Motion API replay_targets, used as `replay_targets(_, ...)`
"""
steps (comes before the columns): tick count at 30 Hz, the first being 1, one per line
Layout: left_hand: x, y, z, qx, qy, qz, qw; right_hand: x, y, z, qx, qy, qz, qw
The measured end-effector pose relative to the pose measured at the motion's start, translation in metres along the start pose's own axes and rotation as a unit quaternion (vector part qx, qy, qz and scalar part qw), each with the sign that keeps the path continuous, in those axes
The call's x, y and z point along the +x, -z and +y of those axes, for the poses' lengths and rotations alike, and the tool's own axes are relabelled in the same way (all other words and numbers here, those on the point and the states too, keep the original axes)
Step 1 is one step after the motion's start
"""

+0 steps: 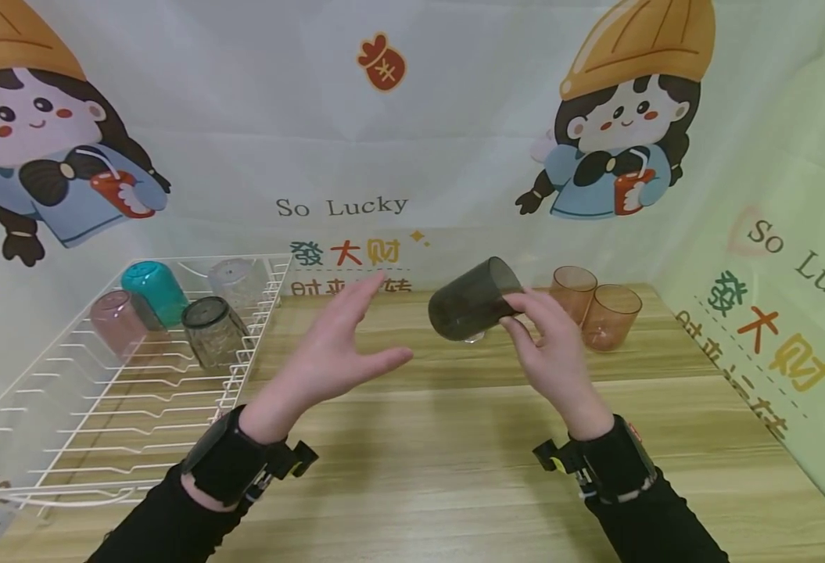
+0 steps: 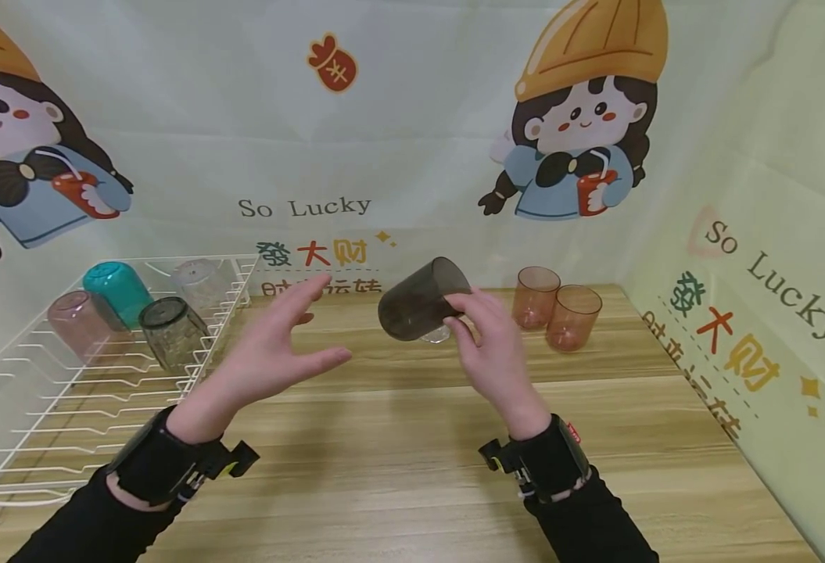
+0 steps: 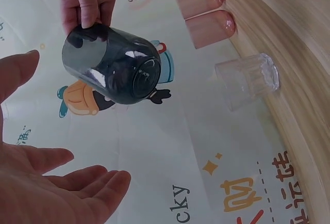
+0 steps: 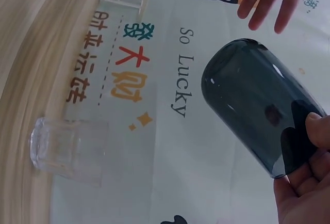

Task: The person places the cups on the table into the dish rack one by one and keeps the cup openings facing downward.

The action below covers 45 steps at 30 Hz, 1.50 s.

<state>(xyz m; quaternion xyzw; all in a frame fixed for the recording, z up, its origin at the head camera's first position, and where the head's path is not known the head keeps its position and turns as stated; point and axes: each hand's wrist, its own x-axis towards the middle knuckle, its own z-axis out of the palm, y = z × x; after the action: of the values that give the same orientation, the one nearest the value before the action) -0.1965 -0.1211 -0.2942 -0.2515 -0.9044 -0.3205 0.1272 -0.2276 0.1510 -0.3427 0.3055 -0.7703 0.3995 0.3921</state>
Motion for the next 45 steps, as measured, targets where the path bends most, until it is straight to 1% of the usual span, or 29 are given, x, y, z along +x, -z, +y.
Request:
replay_targets(4, 0.002, -0.005, 0.001, -0.017, -0.002, -0.002, 0.9998, -0.002, -0.004, -0.002, 0.01, -0.001, 0.002, 1.0)
replay_targets(9, 0.003, -0.01, 0.002, -0.032, 0.006, -0.001, 0.9995, -0.002, -0.009, -0.007, 0.035, -0.001, 0.002, 0.999)
replay_targets(14, 0.003, -0.015, 0.003, -0.049, 0.021, 0.005, 0.9986, -0.002, -0.012, -0.014, 0.087, -0.029, 0.002, 0.996)
replay_targets(17, 0.004, -0.018, 0.003, -0.065, 0.02, 0.016, 0.9976, -0.002, -0.014, -0.018, 0.122, -0.045, 0.001, 0.992)
replay_targets(20, 0.006, -0.02, 0.003, -0.086, 0.01, 0.031, 0.9958, -0.001, -0.017, -0.021, 0.159, -0.054, 0.002, 0.986)
replay_targets(26, 0.007, -0.025, 0.005, -0.129, -0.016, 0.067, 0.9893, -0.001, -0.02, -0.026, 0.207, -0.069, 0.008, 0.976)
replay_targets(30, 0.006, -0.026, 0.008, -0.171, -0.026, 0.075, 0.9821, 0.0, -0.021, -0.029, 0.23, -0.07, 0.011, 0.971)
replay_targets(33, 0.007, -0.026, 0.009, -0.202, -0.022, 0.075, 0.9762, 0.001, -0.023, -0.03, 0.254, -0.072, 0.01, 0.964)
replay_targets(36, 0.007, -0.026, 0.01, -0.22, -0.019, 0.074, 0.9724, 0.001, -0.024, -0.032, 0.267, -0.075, 0.01, 0.961)
replay_targets(41, 0.007, -0.028, 0.011, -0.238, -0.021, 0.082, 0.9676, 0.001, -0.025, -0.035, 0.275, -0.098, 0.013, 0.956)
replay_targets(45, 0.007, -0.03, 0.012, -0.256, -0.021, 0.093, 0.9619, 0.0, -0.026, -0.036, 0.294, -0.125, 0.017, 0.947)
